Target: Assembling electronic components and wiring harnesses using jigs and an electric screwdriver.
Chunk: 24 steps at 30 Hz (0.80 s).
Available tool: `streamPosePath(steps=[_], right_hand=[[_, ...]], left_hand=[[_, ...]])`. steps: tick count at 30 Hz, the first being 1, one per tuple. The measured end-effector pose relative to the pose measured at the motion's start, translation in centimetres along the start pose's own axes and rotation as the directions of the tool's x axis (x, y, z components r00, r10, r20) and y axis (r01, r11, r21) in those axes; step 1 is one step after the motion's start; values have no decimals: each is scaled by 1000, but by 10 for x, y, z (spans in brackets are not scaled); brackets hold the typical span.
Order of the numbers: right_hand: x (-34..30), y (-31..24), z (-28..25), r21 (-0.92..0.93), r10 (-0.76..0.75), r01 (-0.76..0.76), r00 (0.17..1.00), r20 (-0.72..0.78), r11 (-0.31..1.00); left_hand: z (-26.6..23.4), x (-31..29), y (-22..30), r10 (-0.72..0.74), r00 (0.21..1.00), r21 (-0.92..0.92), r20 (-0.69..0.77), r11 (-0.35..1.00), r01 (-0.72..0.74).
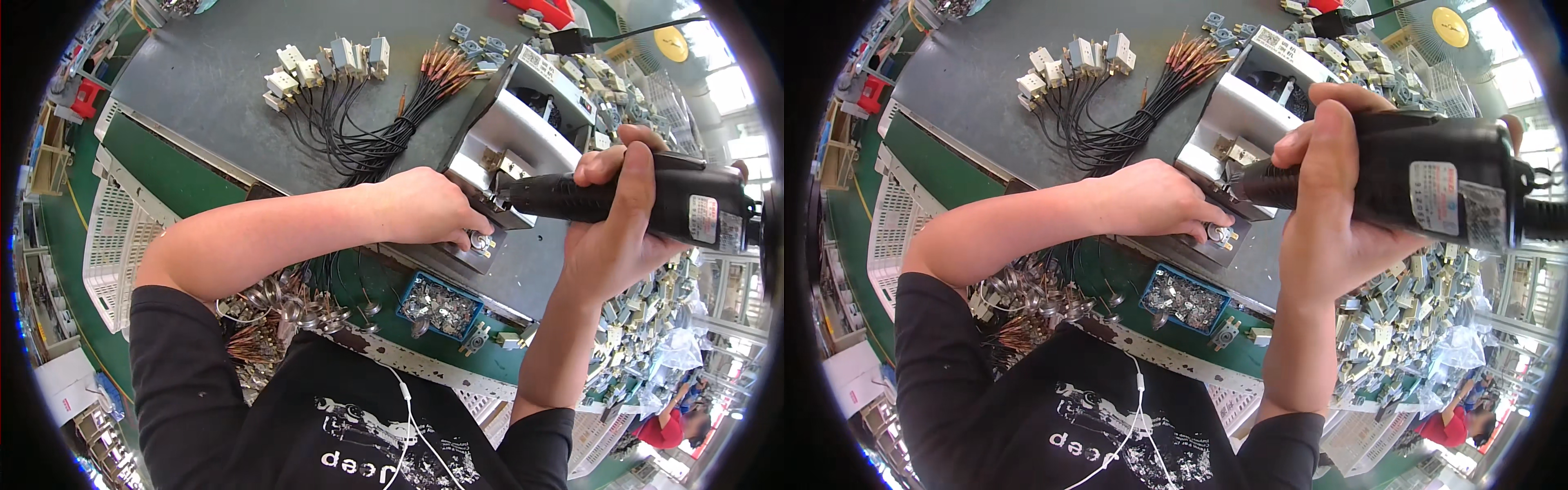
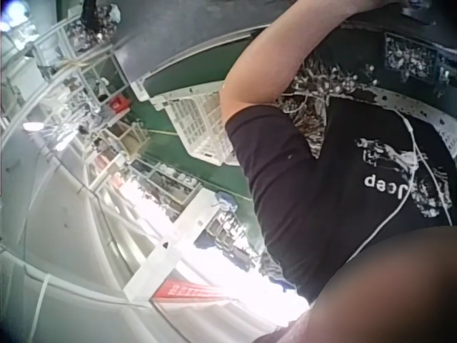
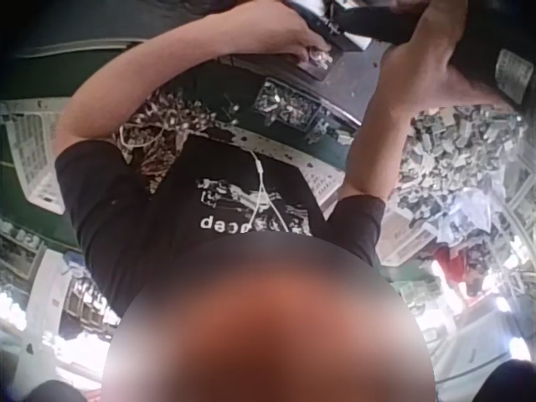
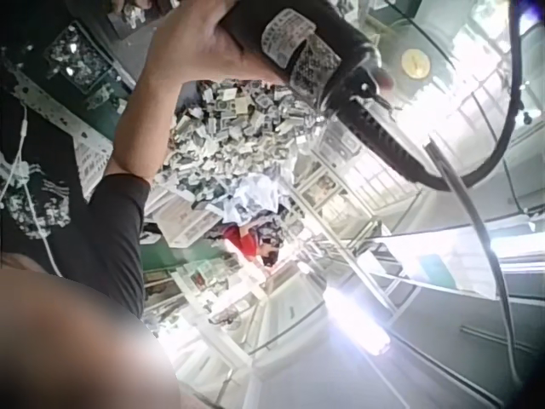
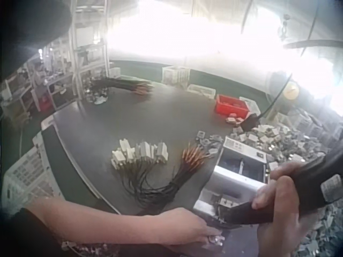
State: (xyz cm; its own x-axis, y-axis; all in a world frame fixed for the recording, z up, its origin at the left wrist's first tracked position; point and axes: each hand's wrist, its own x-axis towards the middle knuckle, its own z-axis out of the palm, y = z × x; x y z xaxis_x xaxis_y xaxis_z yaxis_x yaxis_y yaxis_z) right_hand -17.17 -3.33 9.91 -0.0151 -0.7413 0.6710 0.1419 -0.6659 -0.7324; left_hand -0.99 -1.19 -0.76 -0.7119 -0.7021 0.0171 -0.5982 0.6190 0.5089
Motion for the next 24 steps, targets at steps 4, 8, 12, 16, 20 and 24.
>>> streamPosePath(steps=[4, 8, 12, 16, 20, 24], right_hand=[[0, 10, -4, 8, -48, 48, 999, 12, 999], [0, 9, 1, -46, -58, 59, 998, 4, 997], [-3, 11, 4, -32, -70, 70, 998, 10, 997], [-10, 10, 11, -99, -135, 129, 989, -62, 987], [-11, 8, 14, -130, -138, 125, 986, -99, 984], [-10, 10, 16, -113, -118, 106, 987, -109, 988]], left_hand=[[-2, 2, 2, -1, 1000, 13, 18, 1000, 1], [-4, 3, 3, -60, 994, -30, 96, 998, 63], [-6, 3, 3, -73, 991, -31, 114, 997, 77], [-7, 2, 5, -60, 993, -23, 99, 998, 63], [-3, 0, 1, -17, 999, -13, 32, 1000, 18], [-3, 1, 1, -1, 999, 11, 33, 1000, 1]])
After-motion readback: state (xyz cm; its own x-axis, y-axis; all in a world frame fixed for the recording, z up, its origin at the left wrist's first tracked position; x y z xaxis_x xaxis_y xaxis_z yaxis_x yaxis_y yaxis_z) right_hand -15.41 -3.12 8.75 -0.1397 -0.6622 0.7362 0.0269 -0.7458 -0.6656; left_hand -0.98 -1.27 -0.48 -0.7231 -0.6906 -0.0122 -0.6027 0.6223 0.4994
